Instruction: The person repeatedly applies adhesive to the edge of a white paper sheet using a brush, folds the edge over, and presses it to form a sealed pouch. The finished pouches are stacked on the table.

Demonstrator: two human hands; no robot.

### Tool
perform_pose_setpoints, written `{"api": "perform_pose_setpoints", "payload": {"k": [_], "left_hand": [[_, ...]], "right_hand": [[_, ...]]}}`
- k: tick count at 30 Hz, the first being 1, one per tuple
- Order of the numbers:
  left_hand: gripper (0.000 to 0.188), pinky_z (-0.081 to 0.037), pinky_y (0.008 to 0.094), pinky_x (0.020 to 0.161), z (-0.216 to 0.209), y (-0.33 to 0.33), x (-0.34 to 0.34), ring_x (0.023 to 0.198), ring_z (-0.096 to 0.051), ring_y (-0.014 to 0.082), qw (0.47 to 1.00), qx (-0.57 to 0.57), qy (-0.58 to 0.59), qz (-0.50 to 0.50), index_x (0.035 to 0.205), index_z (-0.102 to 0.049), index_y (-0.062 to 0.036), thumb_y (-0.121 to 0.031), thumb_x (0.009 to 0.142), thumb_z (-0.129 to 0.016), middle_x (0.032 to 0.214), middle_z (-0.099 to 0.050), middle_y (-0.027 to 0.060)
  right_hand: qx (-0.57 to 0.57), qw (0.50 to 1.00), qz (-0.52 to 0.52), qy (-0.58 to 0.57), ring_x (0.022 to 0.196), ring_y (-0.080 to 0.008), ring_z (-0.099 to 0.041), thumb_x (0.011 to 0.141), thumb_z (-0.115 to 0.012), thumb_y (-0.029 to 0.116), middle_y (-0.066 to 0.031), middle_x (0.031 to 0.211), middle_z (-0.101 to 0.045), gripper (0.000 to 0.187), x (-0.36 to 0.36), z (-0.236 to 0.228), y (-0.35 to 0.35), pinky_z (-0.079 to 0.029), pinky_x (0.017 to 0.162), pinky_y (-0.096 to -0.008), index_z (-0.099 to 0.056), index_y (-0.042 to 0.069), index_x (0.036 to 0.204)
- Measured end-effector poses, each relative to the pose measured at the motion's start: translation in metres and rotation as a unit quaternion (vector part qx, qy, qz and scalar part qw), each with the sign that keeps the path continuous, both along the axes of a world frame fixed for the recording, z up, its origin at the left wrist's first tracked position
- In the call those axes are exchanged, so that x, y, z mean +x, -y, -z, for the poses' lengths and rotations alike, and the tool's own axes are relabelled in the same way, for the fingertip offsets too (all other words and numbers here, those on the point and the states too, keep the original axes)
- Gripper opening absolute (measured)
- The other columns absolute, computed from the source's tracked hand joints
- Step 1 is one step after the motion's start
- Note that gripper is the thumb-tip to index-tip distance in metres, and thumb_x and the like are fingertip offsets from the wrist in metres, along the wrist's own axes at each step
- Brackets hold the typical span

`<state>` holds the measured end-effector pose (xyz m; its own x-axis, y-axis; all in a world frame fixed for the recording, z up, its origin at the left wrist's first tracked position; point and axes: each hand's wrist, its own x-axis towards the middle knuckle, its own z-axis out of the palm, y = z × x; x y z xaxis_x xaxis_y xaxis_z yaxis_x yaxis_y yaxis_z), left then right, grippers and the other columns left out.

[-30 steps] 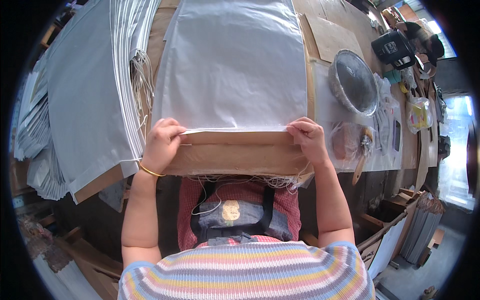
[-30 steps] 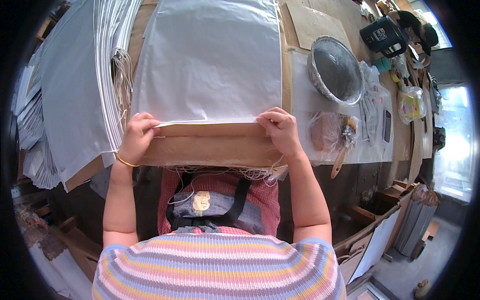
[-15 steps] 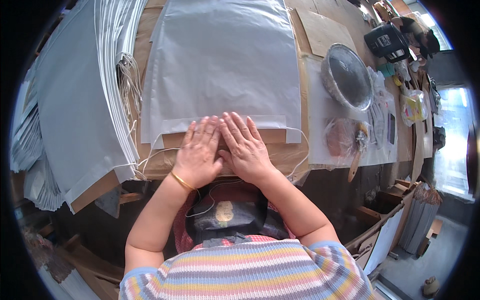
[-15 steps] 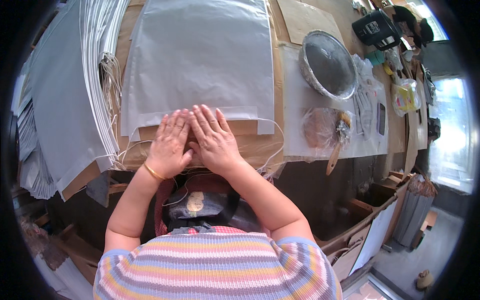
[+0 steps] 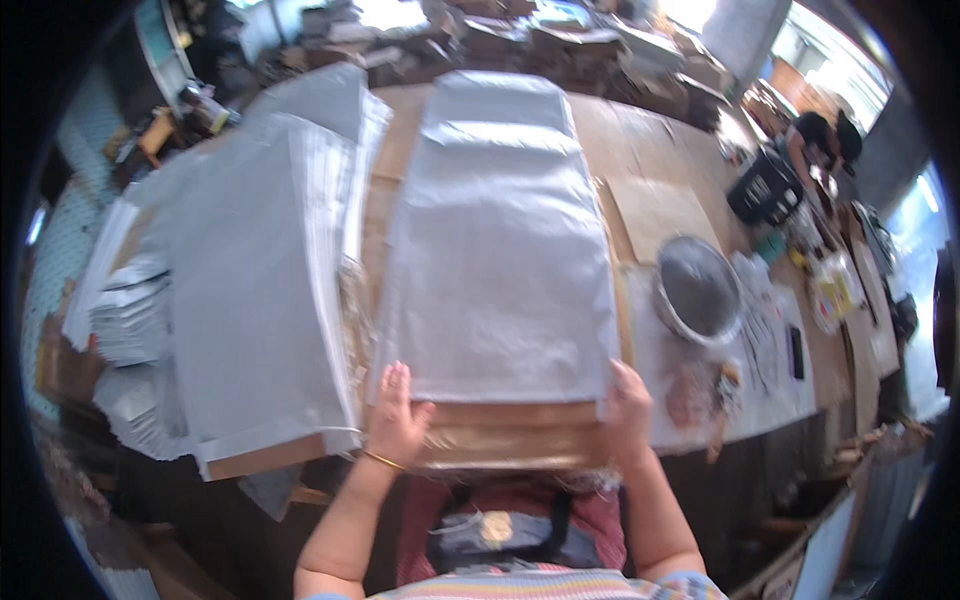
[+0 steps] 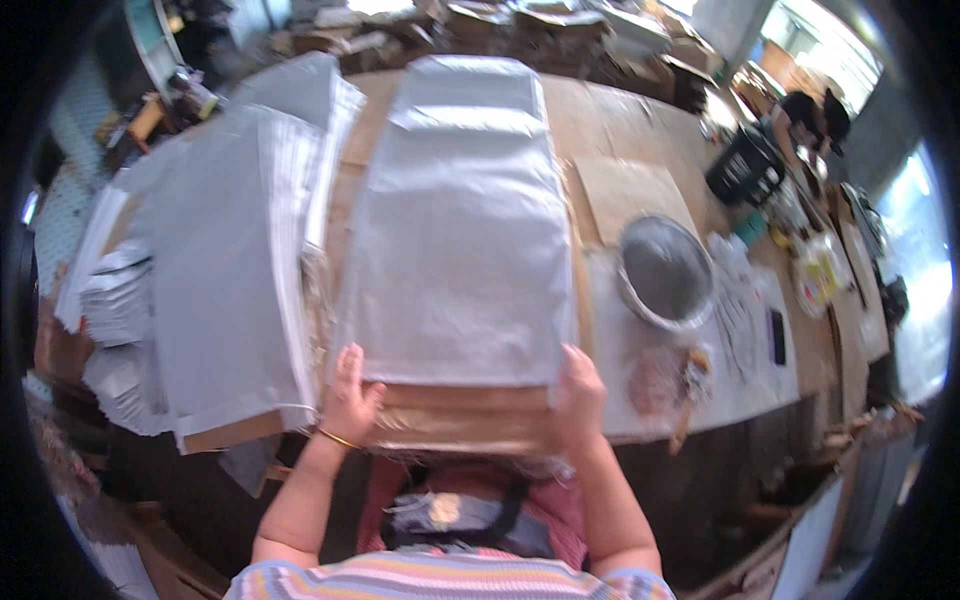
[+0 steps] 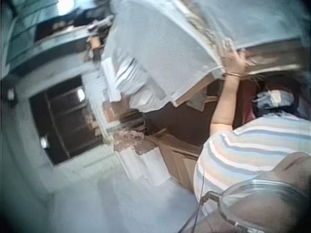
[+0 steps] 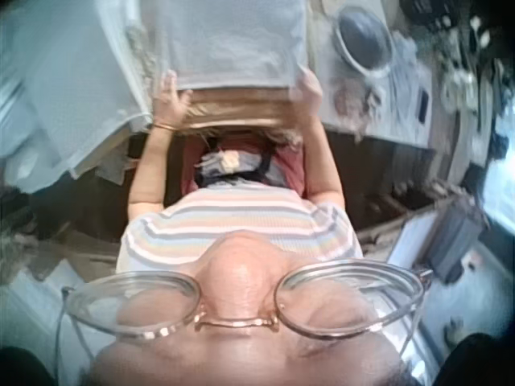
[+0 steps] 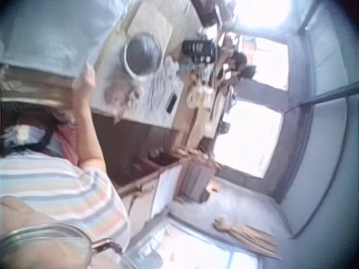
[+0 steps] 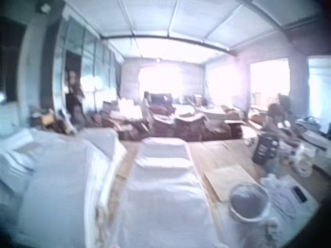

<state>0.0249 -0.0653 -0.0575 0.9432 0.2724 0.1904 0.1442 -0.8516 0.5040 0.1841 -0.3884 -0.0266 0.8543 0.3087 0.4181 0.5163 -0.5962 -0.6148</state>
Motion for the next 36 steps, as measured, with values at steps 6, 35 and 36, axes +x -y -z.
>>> {"api": "perform_pose_setpoints", "payload": {"k": [6, 35, 36], "left_hand": [[0.043, -0.05, 0.0364, 0.077, 0.006, 0.009, -0.034, 0.083, -0.062, 0.0264, 0.885, -0.427, -0.057, -0.178, 0.114, -0.057, 0.0044, -0.024, 0.084, -0.071, 0.092, -0.065, 0.016], [0.026, -0.047, 0.035, 0.061, -0.089, -0.156, -0.239, 0.065, -0.058, 0.0229, 0.799, 0.065, 0.317, -0.507, 0.093, -0.059, 0.0079, -0.016, 0.098, -0.05, 0.076, -0.063, 0.0183], [0.026, -0.047, 0.0362, 0.064, -0.066, -0.165, -0.254, 0.067, -0.06, 0.0255, 0.8, 0.033, 0.317, -0.507, 0.096, -0.059, 0.0075, -0.017, 0.097, -0.051, 0.078, -0.063, 0.019]], "right_hand": [[0.341, 0.806, -0.116, -0.47, 0.092, -0.0127, -0.059, 0.083, -0.051, 0.001, -0.0093, 0.106, -0.062, 0.038, -0.005, -0.062, 0.071, -0.047, 0.08, -0.0242, -0.052, -0.008, 0.12], [0.15, 0.9, -0.36, -0.196, 0.058, -0.0341, -0.06, 0.091, -0.056, 0.008, -0.0186, 0.065, -0.057, 0.024, -0.096, -0.059, -0.26, -0.047, 0.055, -0.039, -0.051, 0.001, 0.114], [0.112, 0.883, -0.379, -0.254, 0.062, -0.036, -0.062, 0.092, -0.055, 0.009, -0.0204, 0.067, -0.058, 0.024, -0.105, -0.054, -0.258, -0.048, 0.058, -0.0408, -0.051, 0.001, 0.114]]}}
